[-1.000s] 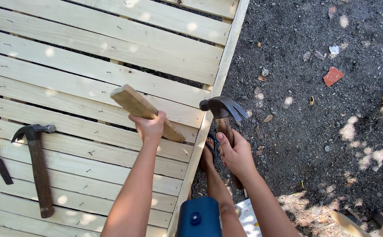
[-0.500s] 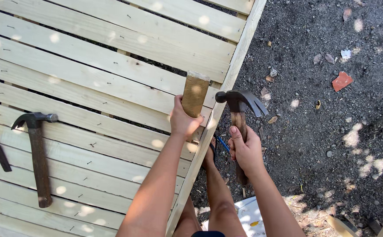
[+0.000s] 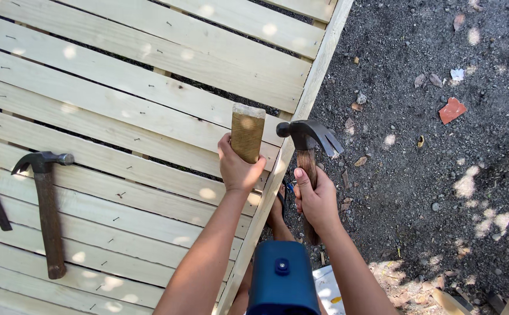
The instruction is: The person works on a slatted wooden frame laid on gravel, holding a claw hammer in one hand and a concrete block in the other. They repeatedly position the block against the slats and hammer nails into the wooden frame, moving along the slats to drive nails at different spots.
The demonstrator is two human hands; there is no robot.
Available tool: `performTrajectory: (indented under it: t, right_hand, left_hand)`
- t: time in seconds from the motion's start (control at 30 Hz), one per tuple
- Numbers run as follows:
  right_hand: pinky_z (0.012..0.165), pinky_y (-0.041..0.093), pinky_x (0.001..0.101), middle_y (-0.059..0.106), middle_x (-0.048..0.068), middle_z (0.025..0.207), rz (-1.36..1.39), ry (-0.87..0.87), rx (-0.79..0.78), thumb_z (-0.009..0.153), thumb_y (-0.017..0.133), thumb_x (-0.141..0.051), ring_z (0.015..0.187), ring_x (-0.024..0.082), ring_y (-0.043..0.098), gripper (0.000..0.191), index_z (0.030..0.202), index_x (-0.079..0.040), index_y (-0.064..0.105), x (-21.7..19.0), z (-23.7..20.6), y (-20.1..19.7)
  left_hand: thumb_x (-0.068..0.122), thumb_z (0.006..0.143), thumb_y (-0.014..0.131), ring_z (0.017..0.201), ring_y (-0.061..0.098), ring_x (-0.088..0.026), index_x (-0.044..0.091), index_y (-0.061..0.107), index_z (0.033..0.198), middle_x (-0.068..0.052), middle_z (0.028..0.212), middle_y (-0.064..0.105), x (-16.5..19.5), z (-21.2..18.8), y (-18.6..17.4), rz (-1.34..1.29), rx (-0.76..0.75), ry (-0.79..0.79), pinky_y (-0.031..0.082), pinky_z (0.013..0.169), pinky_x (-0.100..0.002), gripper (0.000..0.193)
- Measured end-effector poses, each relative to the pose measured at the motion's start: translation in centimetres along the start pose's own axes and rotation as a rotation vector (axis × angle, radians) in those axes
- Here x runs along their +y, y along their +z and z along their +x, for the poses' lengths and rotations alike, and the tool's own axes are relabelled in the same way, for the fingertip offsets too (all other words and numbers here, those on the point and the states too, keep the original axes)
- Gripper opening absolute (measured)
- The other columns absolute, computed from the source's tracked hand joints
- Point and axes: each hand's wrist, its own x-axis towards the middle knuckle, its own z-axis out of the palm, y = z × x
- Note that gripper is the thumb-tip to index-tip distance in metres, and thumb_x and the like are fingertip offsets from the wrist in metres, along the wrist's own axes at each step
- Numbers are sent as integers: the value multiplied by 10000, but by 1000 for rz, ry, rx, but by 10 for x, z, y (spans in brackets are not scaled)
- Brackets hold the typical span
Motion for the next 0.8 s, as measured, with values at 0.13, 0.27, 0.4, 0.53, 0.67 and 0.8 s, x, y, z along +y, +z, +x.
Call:
performTrajectory:
  t: [0.13, 0.27, 0.4, 0.53, 0.67, 0.8]
  right_hand:
    - [384, 392, 238, 521, -31, 619, 15, -21, 8, 986, 639, -388, 447, 51, 460, 348, 975, -47, 573, 4, 2, 11]
    - [371, 389, 258, 519, -4, 608, -38, -11, 74, 956, 720, -241, 441, 63, 455, 254, 948, -26, 586, 5, 2, 12]
    - [367, 388, 266, 559, 1, 637, -6, -1, 61, 884, 722, -69, 439, 69, 482, 169, 958, -42, 572, 4, 3, 7]
    - [372, 404, 273, 559, 6, 642, -7, 60, 42, 868, 702, -29, 433, 77, 492, 157, 954, -45, 571, 5, 6, 3]
    - [358, 402, 267, 560, 4, 638, -56, 74, 42, 843, 693, -7, 418, 78, 486, 178, 958, -46, 562, 5, 9, 6]
    - [486, 462, 337, 612, 70, 686, -293, -21, 80, 862, 705, -78, 534, 147, 560, 173, 997, -31, 608, -4, 17, 16]
  left_hand:
    - [310, 684, 888, 1089, 637, -387, 54, 436, 1310, -188, 1238, 573, 20, 23, 12, -26, 143, 37, 547, 886, -494, 813]
    - [293, 660, 833, 951, 704, -382, 64, 489, 1231, -154, 1066, 694, 28, 51, 13, -13, 165, -74, 572, 823, -497, 704]
    - [303, 659, 839, 824, 736, -369, 43, 481, 1168, -147, 897, 719, 16, 63, 2, -81, 113, 12, 598, 737, -476, 674]
    - [254, 658, 827, 838, 746, -357, 30, 497, 1162, -166, 941, 720, -4, 66, -17, -293, 133, 69, 618, 748, -443, 644]
    - [225, 657, 823, 833, 742, -336, 13, 477, 1216, -169, 958, 714, -12, 69, -26, -407, 115, 44, 621, 740, -416, 690]
    - [259, 686, 897, 867, 703, -312, -6, 471, 1216, -155, 960, 705, 8, 64, -15, -193, 80, 33, 587, 772, -417, 730]
